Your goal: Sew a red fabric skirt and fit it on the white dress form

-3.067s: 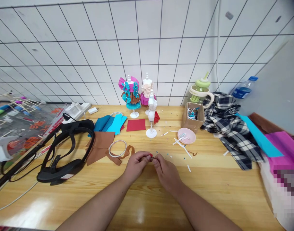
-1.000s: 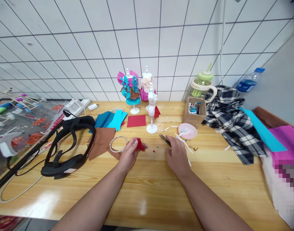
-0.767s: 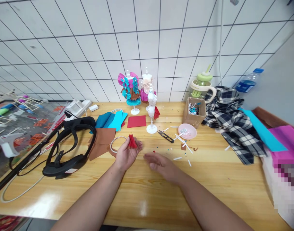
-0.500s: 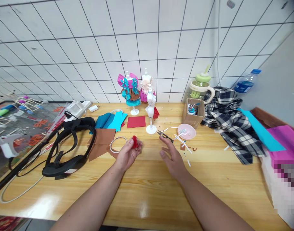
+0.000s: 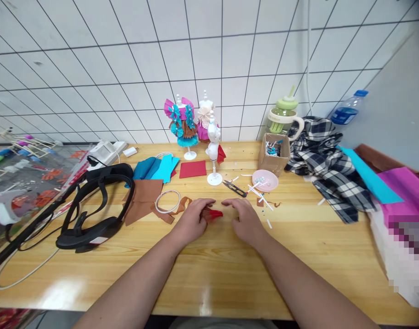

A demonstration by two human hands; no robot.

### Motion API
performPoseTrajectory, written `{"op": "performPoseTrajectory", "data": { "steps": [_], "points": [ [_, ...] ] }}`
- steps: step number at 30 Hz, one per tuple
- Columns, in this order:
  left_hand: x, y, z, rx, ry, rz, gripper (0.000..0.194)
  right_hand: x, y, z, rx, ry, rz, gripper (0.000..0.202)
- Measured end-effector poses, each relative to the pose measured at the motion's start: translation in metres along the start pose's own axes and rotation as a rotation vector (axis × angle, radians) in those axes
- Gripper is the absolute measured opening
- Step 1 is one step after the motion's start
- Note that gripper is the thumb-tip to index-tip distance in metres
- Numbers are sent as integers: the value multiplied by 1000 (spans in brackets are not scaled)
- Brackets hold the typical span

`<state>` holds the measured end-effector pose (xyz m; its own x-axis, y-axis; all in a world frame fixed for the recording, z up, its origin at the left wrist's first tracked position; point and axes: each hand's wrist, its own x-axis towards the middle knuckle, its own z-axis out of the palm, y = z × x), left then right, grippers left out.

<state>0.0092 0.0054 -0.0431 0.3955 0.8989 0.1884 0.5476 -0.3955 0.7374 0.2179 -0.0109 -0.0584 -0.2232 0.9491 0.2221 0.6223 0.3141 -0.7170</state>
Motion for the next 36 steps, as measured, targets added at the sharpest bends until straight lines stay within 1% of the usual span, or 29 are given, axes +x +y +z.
{"op": "performPoseTrajectory", "data": {
  "steps": [2, 5, 7, 9, 11, 12, 15, 17, 20, 22, 25, 29, 32, 34, 36],
  "points": [
    [-1, -3, -4, 107, 33, 45, 63, -1, -2, 2, -76, -31, -14, 58],
    [-2, -7, -11, 266, 40, 34, 60, -1, -8, 4, -186, -64, -2, 48],
    [-2, -7, -16, 368, 40, 13, 55, 0, -11, 5, -226, -66, 3, 45],
    [-3, -3, -21, 418, 43, 11, 46, 1, -12, 6, -240, -66, -10, 42],
    [-3, 3, -23, 397, 18, 37, 35, 1, -13, 7, -249, -66, -25, 35],
    [-4, 6, -23, 374, -5, 57, 33, 1, -13, 7, -255, -62, -29, 33],
    [-4, 11, -19, 347, -63, 104, 48, 1, -15, 9, -271, -34, -29, 29],
    [-3, 11, -13, 378, -86, 110, 49, 2, -16, 10, -277, -21, -25, 26],
    [-2, 9, -7, 432, -108, 109, 40, 5, -18, 11, -279, -14, -19, 15],
    [-1, 8, -6, 451, -118, 103, 30, 5, -18, 9, -271, -9, -17, 11],
    [-2, 9, -7, 473, -119, 77, 20, 5, -16, 5, -257, -9, -1, 10],
    [-4, 19, -14, 503, -88, 108, 20, 5, -13, 2, -263, -28, 29, 10],
    [-4, 25, -16, 547, -90, 144, 12, 4, -11, 0, -285, -26, 34, 9],
    [-4, 26, -15, 566, -99, 141, 11, 4, -10, 0, -290, -19, 32, 11],
    [-4, 24, -12, 566, -108, 140, 12, 3, -10, 0, -290, -12, 27, 17]
  ]
}}
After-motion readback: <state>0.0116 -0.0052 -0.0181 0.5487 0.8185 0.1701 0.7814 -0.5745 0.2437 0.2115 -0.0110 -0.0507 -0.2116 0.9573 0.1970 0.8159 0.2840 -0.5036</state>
